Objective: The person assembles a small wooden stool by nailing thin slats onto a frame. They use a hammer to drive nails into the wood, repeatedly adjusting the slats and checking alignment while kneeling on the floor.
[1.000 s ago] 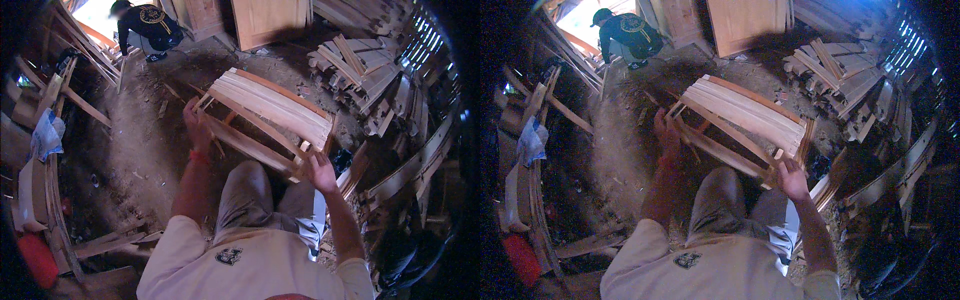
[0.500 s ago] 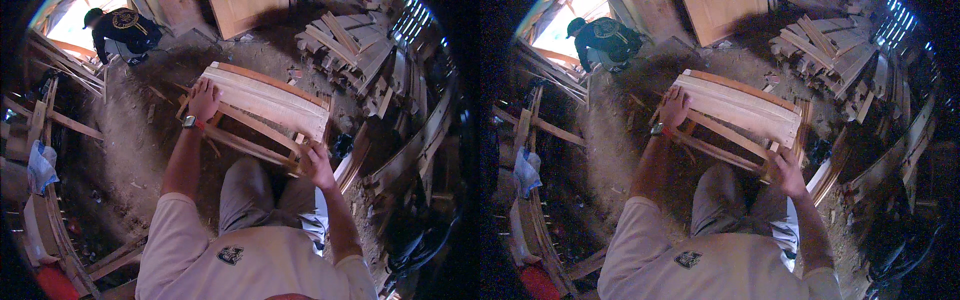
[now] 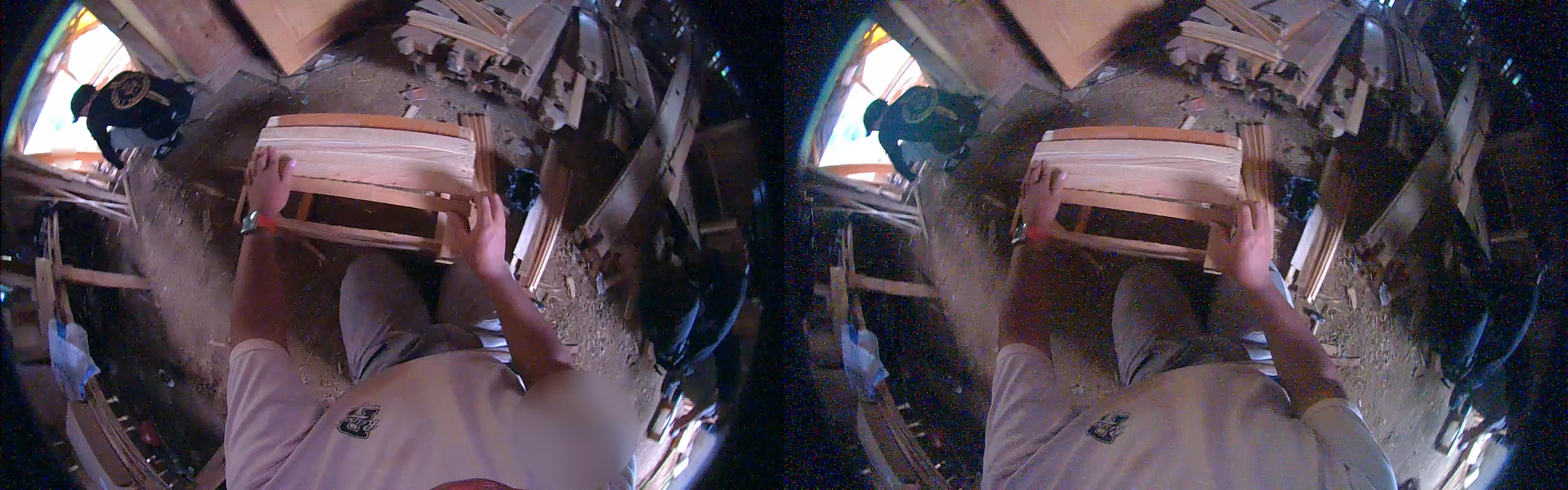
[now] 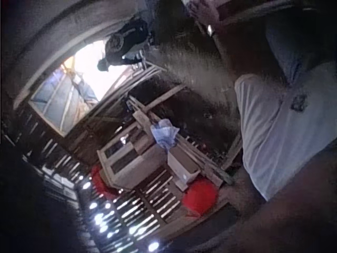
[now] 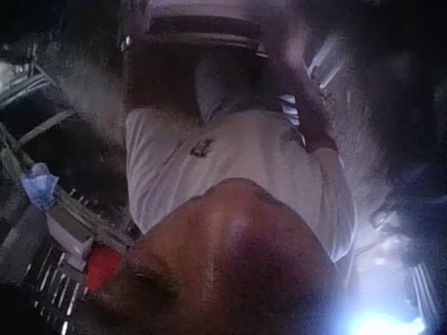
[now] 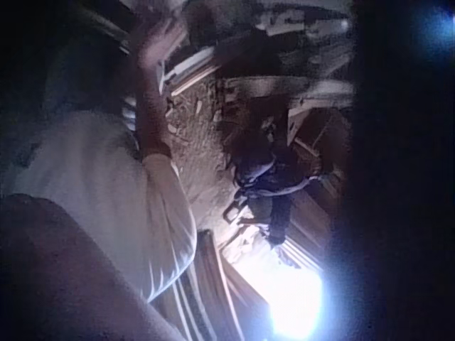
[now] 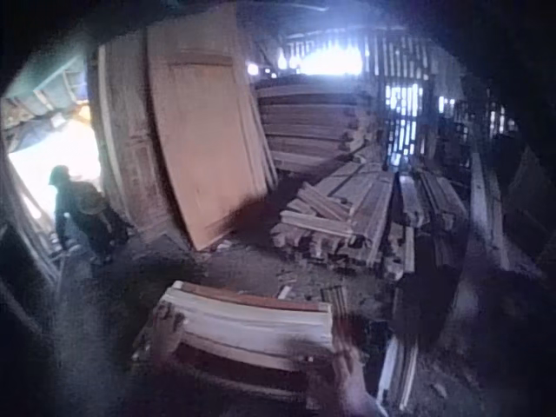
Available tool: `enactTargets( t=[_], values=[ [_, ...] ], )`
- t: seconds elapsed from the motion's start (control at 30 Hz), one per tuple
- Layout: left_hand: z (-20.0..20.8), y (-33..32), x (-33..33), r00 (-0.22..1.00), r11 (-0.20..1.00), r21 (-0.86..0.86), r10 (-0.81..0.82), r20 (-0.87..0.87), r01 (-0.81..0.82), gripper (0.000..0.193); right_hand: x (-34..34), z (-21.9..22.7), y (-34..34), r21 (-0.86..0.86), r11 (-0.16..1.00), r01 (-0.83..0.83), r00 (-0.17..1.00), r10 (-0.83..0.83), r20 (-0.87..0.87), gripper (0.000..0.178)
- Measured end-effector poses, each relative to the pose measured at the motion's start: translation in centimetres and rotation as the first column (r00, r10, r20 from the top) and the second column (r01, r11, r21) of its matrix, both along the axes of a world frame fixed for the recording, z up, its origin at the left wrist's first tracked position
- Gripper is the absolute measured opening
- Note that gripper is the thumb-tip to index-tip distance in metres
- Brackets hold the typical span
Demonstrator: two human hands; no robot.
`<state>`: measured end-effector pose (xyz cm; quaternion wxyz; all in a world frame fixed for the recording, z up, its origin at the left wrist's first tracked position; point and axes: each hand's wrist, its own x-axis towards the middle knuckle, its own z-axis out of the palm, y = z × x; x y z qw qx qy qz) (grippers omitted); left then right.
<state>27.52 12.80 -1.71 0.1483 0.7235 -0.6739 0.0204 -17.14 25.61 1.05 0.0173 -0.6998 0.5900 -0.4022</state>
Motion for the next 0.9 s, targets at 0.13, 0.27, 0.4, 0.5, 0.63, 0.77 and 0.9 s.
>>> enactTargets(
  t=[0.13,0.27,0.4,0.5,0.63,0.77,0.9],
  values=[
    [-0.9,-0.7,0.4,1.000,1.000,-0.026,-0.005,0.026,0.006,0.073,-0.2,-0.3,0.0,0.186,0.979,0.085,0.965,-0.127,0.231,0.052],
    [-0.8,-0.7,0.4,0.997,0.997,-0.074,-0.030,-0.078,0.024,0.078,-0.5,-1.3,-0.4,0.181,0.978,0.108,0.949,-0.156,0.275,0.050],
    [-0.5,-0.8,0.0,0.987,0.978,0.159,0.122,0.105,-0.137,0.093,-0.1,-0.4,-0.2,0.300,0.950,0.090,0.929,-0.188,0.318,0.050],
    [0.3,-1.3,0.3,0.994,0.962,0.251,0.094,0.062,-0.107,0.098,-0.1,-0.2,0.1,0.257,0.962,0.097,0.952,-0.165,0.258,0.046],
    [-0.9,-2.2,1.7,0.987,0.945,0.297,0.099,0.130,-0.134,0.102,-0.1,-0.2,0.3,0.171,0.982,0.085,0.965,-0.123,0.230,0.038],
    [-2.2,-2.4,2.6,0.989,0.960,0.246,0.114,0.095,-0.134,0.101,-0.4,-0.2,-0.2,0.147,0.987,0.061,0.977,-0.089,0.195,0.036],
    [-1.9,-1.1,0.4,0.986,0.986,0.059,0.152,0.068,-0.156,0.091,-0.1,0.9,-0.2,0.221,0.973,0.071,0.951,-0.133,0.279,0.039]
  ],
)
